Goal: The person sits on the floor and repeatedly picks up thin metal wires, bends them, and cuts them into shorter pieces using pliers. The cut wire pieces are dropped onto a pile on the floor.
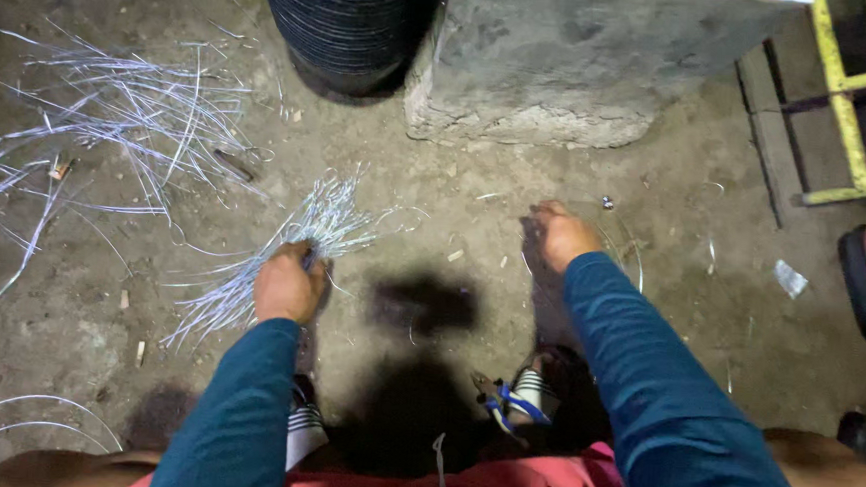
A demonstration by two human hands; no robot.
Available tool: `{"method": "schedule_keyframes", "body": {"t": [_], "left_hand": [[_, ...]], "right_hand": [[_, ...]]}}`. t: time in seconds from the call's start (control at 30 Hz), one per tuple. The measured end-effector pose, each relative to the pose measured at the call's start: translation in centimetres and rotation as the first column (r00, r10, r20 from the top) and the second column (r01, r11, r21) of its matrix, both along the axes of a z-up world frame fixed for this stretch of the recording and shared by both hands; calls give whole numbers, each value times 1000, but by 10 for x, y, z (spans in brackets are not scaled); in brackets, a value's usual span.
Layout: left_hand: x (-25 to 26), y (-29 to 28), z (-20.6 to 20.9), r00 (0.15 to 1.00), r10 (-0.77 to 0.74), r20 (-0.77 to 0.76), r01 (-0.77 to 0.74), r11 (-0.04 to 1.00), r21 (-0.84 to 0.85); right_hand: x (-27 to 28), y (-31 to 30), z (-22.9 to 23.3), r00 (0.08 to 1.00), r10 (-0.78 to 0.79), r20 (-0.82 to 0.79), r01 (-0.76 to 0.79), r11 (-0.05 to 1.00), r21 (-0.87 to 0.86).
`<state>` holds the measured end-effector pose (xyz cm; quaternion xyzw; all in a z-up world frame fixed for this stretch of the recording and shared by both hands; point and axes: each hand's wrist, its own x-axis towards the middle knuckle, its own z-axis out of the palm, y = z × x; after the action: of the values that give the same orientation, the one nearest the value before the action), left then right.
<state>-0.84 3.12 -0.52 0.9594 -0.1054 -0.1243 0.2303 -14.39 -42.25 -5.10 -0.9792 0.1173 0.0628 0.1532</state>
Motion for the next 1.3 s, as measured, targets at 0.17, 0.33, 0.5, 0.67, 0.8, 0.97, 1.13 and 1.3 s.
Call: {"method": "schedule_keyframes", "body": {"t": [0.17, 0.33, 0.5, 0.67, 0.8, 0.97, 1.13, 1.3], "left_hand": [[-8, -22, -10, 983, -166, 76, 167, 986, -3], [-13, -42, -28, 962, -247, 115, 246, 969, 20], [-8, -60, -49, 976, -163, 142, 164, 986, 7], [3, -68, -75, 954, -263, 144, 255, 964, 68], [8, -75, -84, 916, -324, 235, 292, 943, 161], [12, -85, -56, 962, -218, 163, 226, 973, -35], [6, -89, -33, 976, -117, 182, 146, 977, -158], [4, -82, -59, 900, -409, 153, 398, 912, 98]], "right_hand": [[35, 31, -16, 995, 46, -92, -55, 994, -95], [63, 39, -10, 981, 162, -106, -176, 974, -142], [67, 40, 17, 956, 241, -166, -277, 929, -246], [72, 43, 57, 900, 433, -40, -428, 866, -258], [82, 44, 92, 904, 428, -4, -419, 883, -212], [77, 54, 162, 901, 430, -54, -433, 887, -162], [59, 83, 249, 926, 377, -18, -376, 916, -138], [4, 123, 321, 874, 435, 216, -431, 900, -67]]}}
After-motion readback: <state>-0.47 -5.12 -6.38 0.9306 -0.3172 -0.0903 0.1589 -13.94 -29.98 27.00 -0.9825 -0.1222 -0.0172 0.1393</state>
